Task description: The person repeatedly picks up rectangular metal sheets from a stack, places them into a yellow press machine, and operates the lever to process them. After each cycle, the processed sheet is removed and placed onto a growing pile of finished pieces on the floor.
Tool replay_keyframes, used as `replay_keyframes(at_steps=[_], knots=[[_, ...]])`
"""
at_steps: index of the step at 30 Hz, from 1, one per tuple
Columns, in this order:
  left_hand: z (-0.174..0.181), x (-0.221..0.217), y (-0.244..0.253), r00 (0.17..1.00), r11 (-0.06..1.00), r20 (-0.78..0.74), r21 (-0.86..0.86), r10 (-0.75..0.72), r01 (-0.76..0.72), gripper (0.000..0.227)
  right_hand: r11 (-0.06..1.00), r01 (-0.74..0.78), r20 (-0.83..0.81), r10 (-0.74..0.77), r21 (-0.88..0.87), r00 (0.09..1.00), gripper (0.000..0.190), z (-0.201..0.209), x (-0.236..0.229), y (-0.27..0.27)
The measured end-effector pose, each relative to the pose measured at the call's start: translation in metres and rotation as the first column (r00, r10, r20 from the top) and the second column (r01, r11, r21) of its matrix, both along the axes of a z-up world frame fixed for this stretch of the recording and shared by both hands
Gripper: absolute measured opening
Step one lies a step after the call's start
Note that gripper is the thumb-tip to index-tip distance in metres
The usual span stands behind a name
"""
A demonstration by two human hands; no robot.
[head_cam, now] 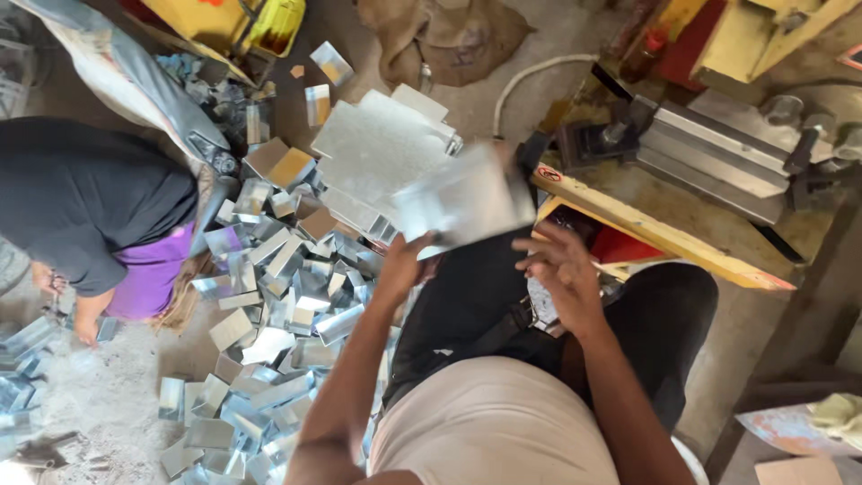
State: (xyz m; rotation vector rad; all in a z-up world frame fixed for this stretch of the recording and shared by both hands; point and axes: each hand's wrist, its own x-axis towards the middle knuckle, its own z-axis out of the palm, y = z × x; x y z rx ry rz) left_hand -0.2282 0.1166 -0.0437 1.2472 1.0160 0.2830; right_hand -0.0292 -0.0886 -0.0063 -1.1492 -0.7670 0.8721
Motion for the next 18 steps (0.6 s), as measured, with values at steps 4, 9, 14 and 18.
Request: replay_keyframes(at_steps=[4,9,14,18], knots=[[-0.001,-0.061,0.002,0.864,0.879,0.248,-0.317,0.439,-0.356,0.055,0.991,-0.042,-0.002,0.042,-0.131,0.999,0.041,-0.028,-0.009,-0.002],[-0.002,-0.076,-0.007,0.74,0.796,0.343,-0.436,0.578,-0.419,0.081,0.981,0.047,-0.049,-0.057,-0.189,0.997,0.03,-0.063,0.002,-0.006],[0.007,0.001,0.005,0.893,0.936,0.281,-0.136,0.351,-0.325,0.062,0.972,0.193,-0.01,-0.196,-0.135,0.981,0.024,-0.094,0.026,-0.007],[0.012,0.068,0.039,0.936,0.886,0.349,0.446,-0.039,-0.129,0.045,0.942,0.274,0.013,-0.277,-0.193,0.961,0.022,-0.103,0.036,-0.021]])
